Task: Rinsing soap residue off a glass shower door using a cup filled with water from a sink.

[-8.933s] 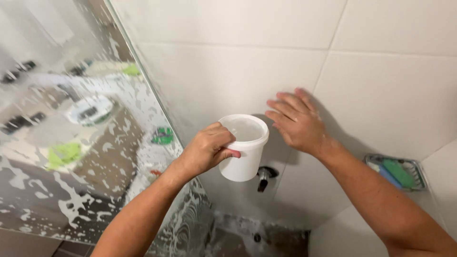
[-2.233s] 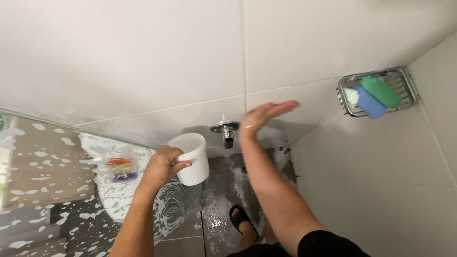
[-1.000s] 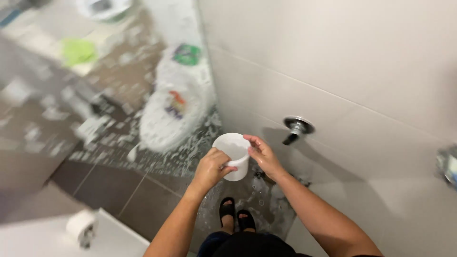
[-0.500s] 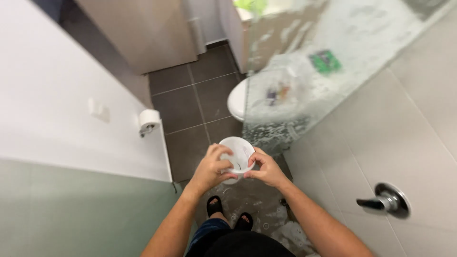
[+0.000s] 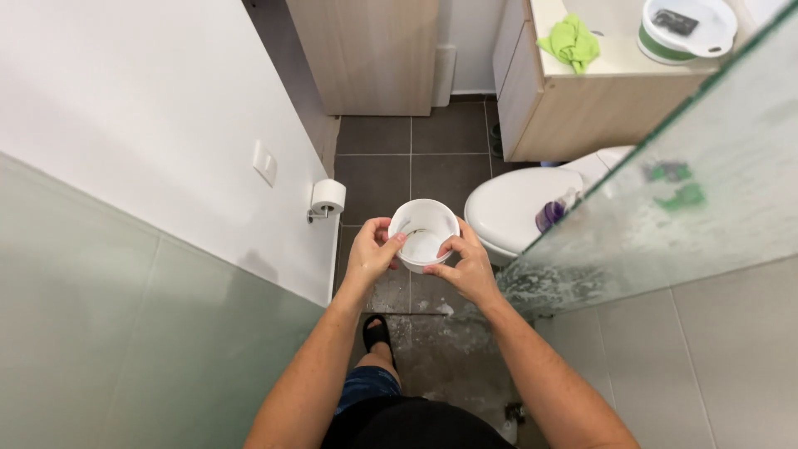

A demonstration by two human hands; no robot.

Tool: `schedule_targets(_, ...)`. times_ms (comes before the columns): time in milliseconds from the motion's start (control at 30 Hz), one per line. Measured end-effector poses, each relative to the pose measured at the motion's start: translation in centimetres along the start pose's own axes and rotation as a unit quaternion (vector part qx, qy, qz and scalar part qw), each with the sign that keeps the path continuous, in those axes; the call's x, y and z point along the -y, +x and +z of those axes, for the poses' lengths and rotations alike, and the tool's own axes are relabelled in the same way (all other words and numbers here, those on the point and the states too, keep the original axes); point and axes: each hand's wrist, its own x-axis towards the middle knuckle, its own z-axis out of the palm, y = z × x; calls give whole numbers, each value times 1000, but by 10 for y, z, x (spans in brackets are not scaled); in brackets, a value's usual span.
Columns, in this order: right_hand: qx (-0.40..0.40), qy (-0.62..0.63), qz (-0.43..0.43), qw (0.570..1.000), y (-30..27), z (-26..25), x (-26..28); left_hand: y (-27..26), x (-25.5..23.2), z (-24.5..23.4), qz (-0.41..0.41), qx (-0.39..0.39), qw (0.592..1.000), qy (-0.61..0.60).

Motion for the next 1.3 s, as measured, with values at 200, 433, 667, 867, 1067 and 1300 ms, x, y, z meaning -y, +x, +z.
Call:
schedule_targets(200, -75, 3, 22, 997, 63, 19, -41, 105, -9, 6, -52, 12, 997, -48)
schedule_targets(433, -208, 44, 75, 974, 170, 46, -94, 280, -6, 15, -67, 103, 992, -18)
schedule_targets(667, -304, 242, 175, 905, 300, 53, -130, 423, -39, 2, -69, 190, 979, -34)
schedule_targets(867, -310, 211, 217, 901, 394, 23, -140, 503, -62, -2, -76, 185, 979, -42)
schedule_targets(1067, -280, 252, 249, 892, 474, -18, -180, 583, -82, 16, -69, 183, 980, -45)
schedule_targets(1300, -236, 330, 256, 877, 557, -70, -248, 672, -106, 57, -58, 181, 981, -36)
